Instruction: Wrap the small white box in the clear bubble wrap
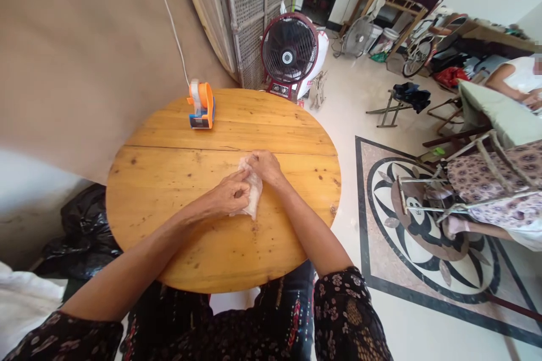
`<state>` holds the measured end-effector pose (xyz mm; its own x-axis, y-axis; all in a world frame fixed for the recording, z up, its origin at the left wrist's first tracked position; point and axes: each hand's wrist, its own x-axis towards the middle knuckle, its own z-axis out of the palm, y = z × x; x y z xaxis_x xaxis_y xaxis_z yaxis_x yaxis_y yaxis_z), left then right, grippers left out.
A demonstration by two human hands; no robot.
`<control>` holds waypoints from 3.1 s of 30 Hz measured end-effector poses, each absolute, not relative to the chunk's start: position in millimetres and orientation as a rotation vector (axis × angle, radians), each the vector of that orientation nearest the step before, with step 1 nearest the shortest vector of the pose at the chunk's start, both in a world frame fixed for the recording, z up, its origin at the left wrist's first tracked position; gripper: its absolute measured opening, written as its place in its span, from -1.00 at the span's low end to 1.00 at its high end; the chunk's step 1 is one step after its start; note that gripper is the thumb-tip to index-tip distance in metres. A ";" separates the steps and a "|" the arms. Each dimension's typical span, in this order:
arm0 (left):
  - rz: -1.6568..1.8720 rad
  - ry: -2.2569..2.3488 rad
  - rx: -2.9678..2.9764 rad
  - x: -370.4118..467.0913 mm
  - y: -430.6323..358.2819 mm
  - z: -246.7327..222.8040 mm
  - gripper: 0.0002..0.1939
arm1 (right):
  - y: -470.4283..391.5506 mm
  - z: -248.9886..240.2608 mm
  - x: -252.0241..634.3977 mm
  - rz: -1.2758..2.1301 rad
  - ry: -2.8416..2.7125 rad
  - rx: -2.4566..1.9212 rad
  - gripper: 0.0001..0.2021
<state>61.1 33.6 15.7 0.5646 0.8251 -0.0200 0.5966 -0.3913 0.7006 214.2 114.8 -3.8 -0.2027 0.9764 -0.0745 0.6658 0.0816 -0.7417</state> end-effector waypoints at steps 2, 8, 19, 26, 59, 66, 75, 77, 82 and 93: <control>0.435 1.148 2.127 60.3 30.4 13.8 -0.84 | 114.1 -7.0 216.3 1.001 -1.804 -1.545 -0.78; 0.536 1.240 2.114 61.3 15.0 7.7 -0.91 | 107.8 -9.1 217.2 1.248 -1.529 -1.367 -0.76; 0.765 1.495 2.193 72.8 -2.5 1.8 -0.89 | 82.7 11.8 221.0 1.190 -1.489 -1.266 -0.72; 0.809 1.662 2.126 78.6 -13.2 3.0 -0.88 | 54.7 26.3 221.0 1.199 -1.464 -1.165 -0.75; 1.161 1.342 1.535 75.0 -27.2 -10.8 -0.94 | -29.8 6.8 226.0 0.762 -1.695 -1.164 -0.79; 1.155 1.110 1.478 58.8 -47.5 -13.5 -0.49 | -29.8 0.5 230.5 0.567 -1.924 -1.074 -0.80; 0.753 1.119 2.159 37.0 -9.9 -16.9 -0.11 | -30.9 -9.9 235.3 0.350 -2.102 -0.851 -0.78; 0.715 1.014 2.212 34.4 0.1 -19.3 -0.10 | -30.2 -7.4 236.1 0.349 -2.124 -0.831 -0.77; 0.771 0.968 2.149 35.8 4.9 -22.7 -0.23 | -26.8 4.0 239.9 0.360 -2.218 -0.845 -0.76; 0.838 1.106 1.978 40.8 -5.1 -13.8 -0.51 | -26.9 23.1 238.0 0.316 -2.337 -0.912 -0.68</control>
<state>40.8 -5.1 -13.8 0.4231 0.8854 0.1925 0.4250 -0.3815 0.8209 238.0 -26.9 23.1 -0.5814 0.6782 0.4495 0.5344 0.7349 -0.4176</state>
